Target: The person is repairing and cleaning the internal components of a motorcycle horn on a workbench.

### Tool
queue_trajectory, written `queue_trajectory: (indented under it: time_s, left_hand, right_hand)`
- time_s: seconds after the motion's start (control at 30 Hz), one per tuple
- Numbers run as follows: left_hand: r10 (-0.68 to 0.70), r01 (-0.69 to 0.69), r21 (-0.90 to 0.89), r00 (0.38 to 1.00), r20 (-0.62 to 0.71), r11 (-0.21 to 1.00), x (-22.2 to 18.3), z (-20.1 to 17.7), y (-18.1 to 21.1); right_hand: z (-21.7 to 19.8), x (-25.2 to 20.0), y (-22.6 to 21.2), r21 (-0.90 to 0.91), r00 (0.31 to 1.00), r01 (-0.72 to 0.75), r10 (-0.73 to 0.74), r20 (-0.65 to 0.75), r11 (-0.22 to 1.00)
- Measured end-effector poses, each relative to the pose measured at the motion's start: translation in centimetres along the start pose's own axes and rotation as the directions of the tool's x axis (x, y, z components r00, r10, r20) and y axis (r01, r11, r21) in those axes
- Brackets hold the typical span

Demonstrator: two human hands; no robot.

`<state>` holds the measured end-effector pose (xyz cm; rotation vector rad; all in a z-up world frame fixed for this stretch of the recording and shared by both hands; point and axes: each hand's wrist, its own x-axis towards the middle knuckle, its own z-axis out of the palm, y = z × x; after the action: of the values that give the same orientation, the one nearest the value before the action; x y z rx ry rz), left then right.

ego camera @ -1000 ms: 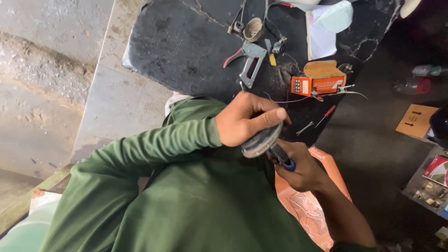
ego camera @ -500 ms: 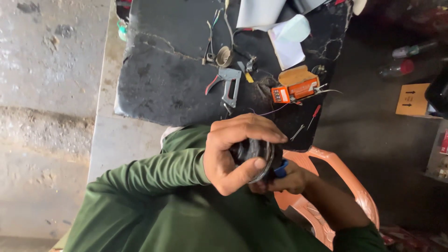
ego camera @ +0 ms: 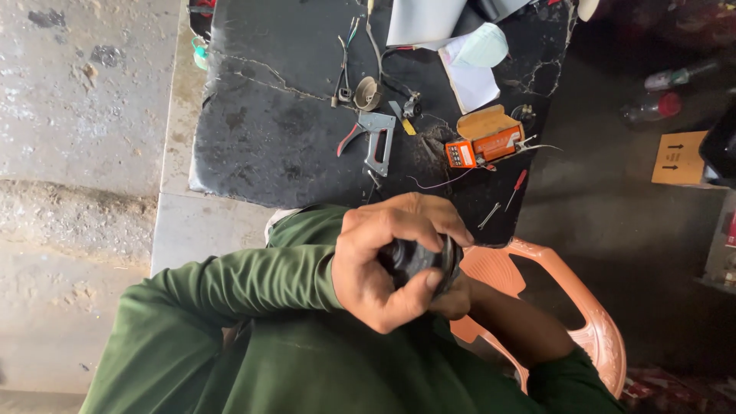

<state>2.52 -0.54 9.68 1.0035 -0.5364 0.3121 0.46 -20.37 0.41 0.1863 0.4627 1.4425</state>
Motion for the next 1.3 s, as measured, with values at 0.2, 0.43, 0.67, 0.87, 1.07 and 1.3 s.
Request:
queue_trajectory:
  time_s: [0.2, 0.43, 0.67, 0.87, 1.07, 1.3]
  left_hand:
    - [-0.035, 0.033, 0.029, 0.997, 0.072, 0.999, 0.3, -1.6, -0.2]
    - [-0.166, 0.145, 0.136, 0.973, 0.158, 0.98, 2.1, -4.8, -1.3]
    - [-0.679, 0.676, -0.189, 0.732, 0.059, 0.712, -0.5, -4.5, -4.7]
    - [-0.768, 0.685, -0.52, 0.636, 0.083, 0.511, 0.0, -4.5, -4.2]
    - [-0.787, 0.663, -0.573, 0.615, 0.049, 0.482, -0.9, -5.1, -6.0]
    - [-0.604, 0.568, -0.464, 0.792, 0.087, 0.68, 0.5, -5.8, -7.2]
  right_hand:
    - [5.1, 2.3, 1.1, -0.731, 0.838, 0.274, -0.528, -0.137, 0.625]
    - [2.0, -0.9, -0.5, -0.977, 0.815, 0.203, -0.542, 0.203, -0.061]
    - [3.4, -0.2, 0.3, -0.951, 0.706, 0.014, -0.67, 0.229, -0.31]
    - [1.7, 0.7, -0.7, -0.883, 0.652, -0.062, -0.689, 0.317, -0.465]
    - [-4.9, 0.3, -3.7, -0.759, 0.611, -0.017, -0.608, 0.507, -0.651]
    - [-7.8, 0.7, -4.4, -0.528, 0.435, -0.114, -0.52, 0.735, -0.841]
